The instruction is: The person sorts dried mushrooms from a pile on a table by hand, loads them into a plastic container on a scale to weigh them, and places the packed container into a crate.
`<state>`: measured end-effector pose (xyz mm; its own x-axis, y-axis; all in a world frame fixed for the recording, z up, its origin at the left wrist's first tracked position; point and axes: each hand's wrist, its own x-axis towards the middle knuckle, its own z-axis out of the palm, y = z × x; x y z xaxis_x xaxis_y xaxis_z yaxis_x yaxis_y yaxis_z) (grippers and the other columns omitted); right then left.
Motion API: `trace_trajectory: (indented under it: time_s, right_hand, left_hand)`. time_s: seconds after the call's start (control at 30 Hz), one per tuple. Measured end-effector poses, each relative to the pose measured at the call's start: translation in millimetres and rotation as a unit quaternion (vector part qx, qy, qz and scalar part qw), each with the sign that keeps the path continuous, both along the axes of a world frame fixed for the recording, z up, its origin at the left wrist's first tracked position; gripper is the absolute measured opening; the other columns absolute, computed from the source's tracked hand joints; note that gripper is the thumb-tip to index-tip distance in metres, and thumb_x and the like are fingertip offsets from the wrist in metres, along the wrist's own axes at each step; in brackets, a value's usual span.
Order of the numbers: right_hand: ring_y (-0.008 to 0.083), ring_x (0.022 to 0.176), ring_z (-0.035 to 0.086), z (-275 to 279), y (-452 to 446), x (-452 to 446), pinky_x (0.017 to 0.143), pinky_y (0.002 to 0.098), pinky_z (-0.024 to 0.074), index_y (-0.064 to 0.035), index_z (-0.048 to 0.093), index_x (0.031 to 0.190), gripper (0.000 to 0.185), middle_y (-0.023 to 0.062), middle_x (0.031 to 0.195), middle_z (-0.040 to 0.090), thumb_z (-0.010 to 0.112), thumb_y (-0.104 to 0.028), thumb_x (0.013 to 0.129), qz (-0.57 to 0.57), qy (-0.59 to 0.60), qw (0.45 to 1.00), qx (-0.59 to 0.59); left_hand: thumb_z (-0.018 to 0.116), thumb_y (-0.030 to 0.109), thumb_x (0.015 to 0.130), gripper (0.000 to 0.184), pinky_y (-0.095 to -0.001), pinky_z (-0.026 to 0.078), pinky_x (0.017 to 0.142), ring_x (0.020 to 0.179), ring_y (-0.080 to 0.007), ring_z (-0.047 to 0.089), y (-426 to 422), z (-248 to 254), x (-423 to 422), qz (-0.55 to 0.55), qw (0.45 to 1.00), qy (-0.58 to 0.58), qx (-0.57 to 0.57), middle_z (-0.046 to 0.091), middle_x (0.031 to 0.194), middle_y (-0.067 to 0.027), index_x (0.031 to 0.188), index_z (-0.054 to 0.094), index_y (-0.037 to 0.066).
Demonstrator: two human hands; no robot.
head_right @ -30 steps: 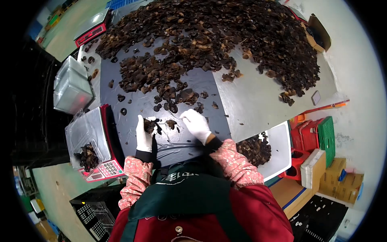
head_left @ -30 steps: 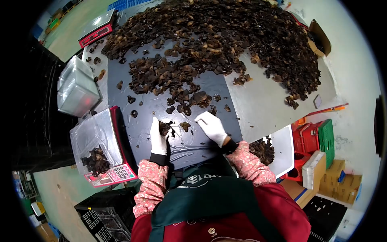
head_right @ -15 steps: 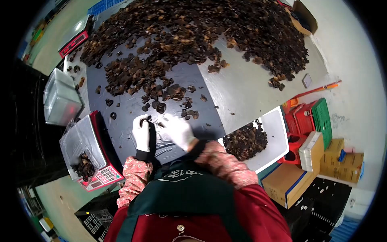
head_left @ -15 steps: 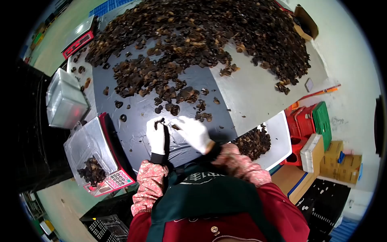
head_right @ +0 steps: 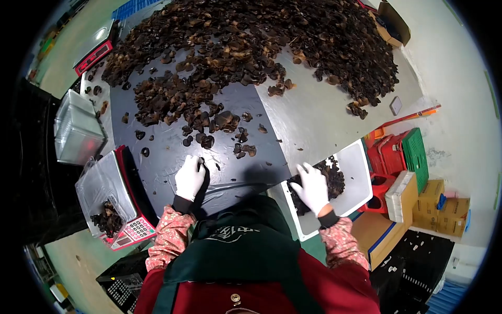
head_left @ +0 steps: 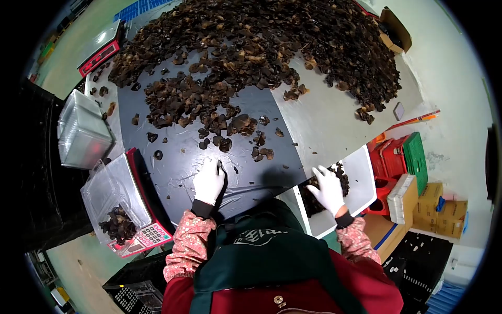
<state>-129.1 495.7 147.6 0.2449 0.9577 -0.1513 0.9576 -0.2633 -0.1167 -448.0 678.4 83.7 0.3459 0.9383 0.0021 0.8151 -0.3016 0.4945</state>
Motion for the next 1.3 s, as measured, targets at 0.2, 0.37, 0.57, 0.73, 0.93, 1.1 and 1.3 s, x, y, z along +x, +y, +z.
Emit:
trace_trajectory:
  time_s: [0.2, 0.37, 0.57, 0.73, 0.93, 1.1, 1.3]
  right_hand:
    - [0.0425, 0.141, 0.029, -56.7, 111.8, -80.9, 0.116, 0.0515, 0.0244, -0.005, 0.038, 0.148, 0.086, 0.0227, 0.152, 0.034, 0.074, -0.042, 0.079, 0.155, 0.139, 0.964, 0.164]
    - [0.0439, 0.145, 0.019, -66.4, 203.5, -86.0, 0.117, 0.0566, 0.018, -0.0077, 0.028, 0.153, 0.096, 0.0216, 0.157, 0.025, 0.071, -0.051, 0.079, 0.175, 0.101, 0.955, 0.215]
    - [0.0454, 0.143, 0.024, -48.1, 277.5, -120.3, 0.108, 0.0645, 0.0268, -0.0267, 0.03, 0.154, 0.093, 0.0182, 0.157, 0.026, 0.073, -0.056, 0.076, 0.293, 0.096, 0.94, 0.145]
    - [0.0327, 0.117, 0.05, -52.4, 287.3, -153.9, 0.089, 0.056, 0.0434, -0.0269, 0.055, 0.135, 0.053, 0.0072, 0.136, 0.051, 0.065, -0.045, 0.086, 0.361, 0.063, 0.924, 0.113]
    - [0.0262, 0.09, 0.059, -75.5, 282.9, -130.2, 0.064, 0.0404, 0.0535, -0.0136, 0.065, 0.087, 0.007, 0.0063, 0.095, 0.057, 0.063, -0.018, 0.083, 0.356, 0.128, 0.897, 0.23]
    - [0.0261, 0.086, 0.063, -54.3, 290.0, -110.9, 0.07, 0.0377, 0.0528, -0.0134, 0.068, 0.088, 0.007, 0.0068, 0.093, 0.061, 0.063, -0.018, 0.086, 0.258, 0.231, 0.878, 0.331]
    - [0.0232, 0.087, 0.065, -15.9, 296.8, -167.3, 0.079, 0.0324, 0.0504, -0.0045, 0.068, 0.09, 0.013, 0.0097, 0.092, 0.066, 0.068, -0.016, 0.085, 0.212, 0.404, 0.849, 0.267]
  left_hand:
    - [0.056, 0.008, 0.087, 0.042, -0.0451, 0.055, 0.077, 0.095, -0.0393, 0.064, 9.0, 3.5, 16.7, 0.107, 0.981, -0.157, 0.037, 0.052, 0.124, -0.0173, 0.128, 0.053, 0.012]
    - [0.064, 0.015, 0.087, 0.047, -0.0423, 0.055, 0.083, 0.1, -0.0365, 0.065, 20.3, 0.5, 52.6, 0.111, 0.989, -0.096, 0.033, 0.046, 0.136, -0.0157, 0.133, 0.054, 0.017]
    - [0.065, 0.017, 0.089, 0.015, -0.0438, 0.052, 0.076, 0.086, -0.0366, 0.066, 18.8, -5.3, 38.3, 0.195, 0.973, -0.113, 0.044, 0.057, 0.115, -0.0126, 0.101, 0.059, 0.011]
    - [0.064, 0.007, 0.088, 0.011, -0.0331, 0.049, 0.078, 0.082, -0.0241, 0.061, 6.1, 13.1, -1.0, 0.265, 0.919, -0.27, 0.11, 0.06, 0.092, -0.0121, 0.097, 0.058, 0.002]
    - [0.062, 0.002, 0.092, 0.008, -0.0266, 0.045, 0.082, 0.09, -0.013, 0.053, -17.1, 95.8, -86.5, 0.325, 0.87, -0.305, 0.21, 0.055, 0.098, -0.0039, 0.098, 0.057, 0.003]
    - [0.061, 0.001, 0.093, 0.009, -0.0273, 0.045, 0.086, 0.092, -0.0141, 0.054, -55.5, 137.4, -211.0, 0.373, 0.86, -0.218, 0.271, 0.058, 0.099, -0.0043, 0.101, 0.057, 0.001]
    - [0.065, 0.001, 0.089, 0.01, -0.0291, 0.046, 0.085, 0.09, -0.0179, 0.057, -83.7, 143.5, -305.8, 0.367, 0.873, -0.179, 0.266, 0.059, 0.096, -0.0079, 0.096, 0.058, 0.0]
